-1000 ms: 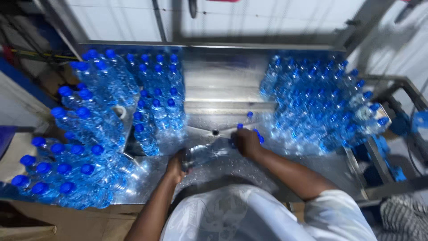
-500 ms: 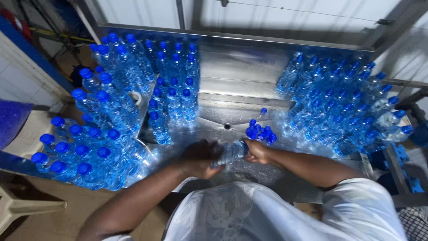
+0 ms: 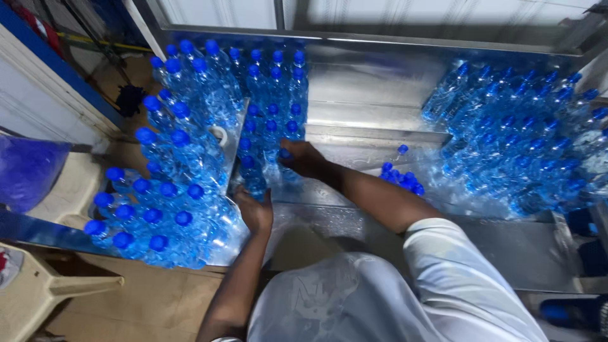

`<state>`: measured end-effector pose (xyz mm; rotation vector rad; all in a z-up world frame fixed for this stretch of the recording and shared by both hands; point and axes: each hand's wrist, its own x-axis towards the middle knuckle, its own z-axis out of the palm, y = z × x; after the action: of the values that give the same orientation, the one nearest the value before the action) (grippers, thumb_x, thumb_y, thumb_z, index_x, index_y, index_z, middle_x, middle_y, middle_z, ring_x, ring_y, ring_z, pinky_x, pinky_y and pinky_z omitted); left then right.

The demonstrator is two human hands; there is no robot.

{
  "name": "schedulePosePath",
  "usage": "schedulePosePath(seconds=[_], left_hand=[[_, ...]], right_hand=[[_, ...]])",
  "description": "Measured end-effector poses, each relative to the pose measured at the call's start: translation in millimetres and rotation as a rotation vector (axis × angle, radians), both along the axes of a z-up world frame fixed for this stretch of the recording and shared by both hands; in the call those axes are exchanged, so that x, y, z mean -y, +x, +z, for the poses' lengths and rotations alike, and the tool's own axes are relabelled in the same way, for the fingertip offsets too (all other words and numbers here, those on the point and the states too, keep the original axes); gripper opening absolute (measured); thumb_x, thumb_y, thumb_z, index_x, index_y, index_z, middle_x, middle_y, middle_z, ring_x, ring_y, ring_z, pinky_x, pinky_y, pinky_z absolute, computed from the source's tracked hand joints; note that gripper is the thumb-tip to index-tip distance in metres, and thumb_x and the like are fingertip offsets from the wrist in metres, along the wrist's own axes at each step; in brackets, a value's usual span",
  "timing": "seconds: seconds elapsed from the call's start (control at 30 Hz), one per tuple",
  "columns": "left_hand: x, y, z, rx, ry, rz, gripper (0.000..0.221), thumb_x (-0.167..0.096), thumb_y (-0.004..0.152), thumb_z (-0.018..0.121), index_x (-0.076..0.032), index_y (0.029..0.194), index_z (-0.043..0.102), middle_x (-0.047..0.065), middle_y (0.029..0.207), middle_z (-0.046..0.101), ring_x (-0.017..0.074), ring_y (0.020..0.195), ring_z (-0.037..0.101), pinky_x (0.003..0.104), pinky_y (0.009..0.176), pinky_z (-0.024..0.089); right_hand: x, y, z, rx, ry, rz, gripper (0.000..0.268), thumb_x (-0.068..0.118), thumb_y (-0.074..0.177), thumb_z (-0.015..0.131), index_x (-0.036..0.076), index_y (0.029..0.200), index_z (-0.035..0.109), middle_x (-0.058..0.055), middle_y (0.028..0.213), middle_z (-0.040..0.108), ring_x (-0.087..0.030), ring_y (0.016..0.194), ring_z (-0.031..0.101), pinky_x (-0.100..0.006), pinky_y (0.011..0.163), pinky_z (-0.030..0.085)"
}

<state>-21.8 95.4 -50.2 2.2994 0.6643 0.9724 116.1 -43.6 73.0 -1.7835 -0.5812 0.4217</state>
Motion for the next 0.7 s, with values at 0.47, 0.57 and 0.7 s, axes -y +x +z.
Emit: schedulePosePath(seconds=[0.47,0.57,0.7], left_hand=[[-39.0,21.8,-28.4,-0.398,-0.349,0.002,0.065,-0.05,0.088,0.09,-0.013,0.137,0.069,0.017,0.107,0.082,0.046,0.106,0.08,0.058,0.095,0.064],[-36.0,18.8,-36.2,-0.348,-0.295,0.012,0.051,-0.038,0.094,0.085,-0.018,0.137,0.068,0.014,0.099,0.081,0.0435,0.099,0.081,0.059,0.089,0.065],[-30.0,7.0,-26.9,-0.235,-0.158,0.066,0.04,-0.029,0.11,0.062,-0.011,0.146,0.061,0.02,0.106,0.075,0.0482,0.097,0.078,0.059,0.084,0.065]], right_hand=[[-54.2,-45.3,-97.7,0.471,-0.483,-0.189,0.101,0.076,0.096,0.074,-0.016,0.128,0.049,-0.018,0.085,0.083,-0.034,0.105,0.082,-0.043,0.126,0.042],[-75.8,-75.1,-95.4,-0.908,0.575,-0.156,0.036,0.024,0.085,0.075,0.003,0.111,0.062,-0.002,0.082,0.065,-0.029,0.085,0.064,-0.036,0.098,0.043],[-96.6,-59.7,-123.0,-1.126,0.687,-0.013,0.029,0.023,0.083,0.069,0.001,0.102,0.066,-0.009,0.083,0.068,-0.033,0.085,0.068,-0.041,0.096,0.049]])
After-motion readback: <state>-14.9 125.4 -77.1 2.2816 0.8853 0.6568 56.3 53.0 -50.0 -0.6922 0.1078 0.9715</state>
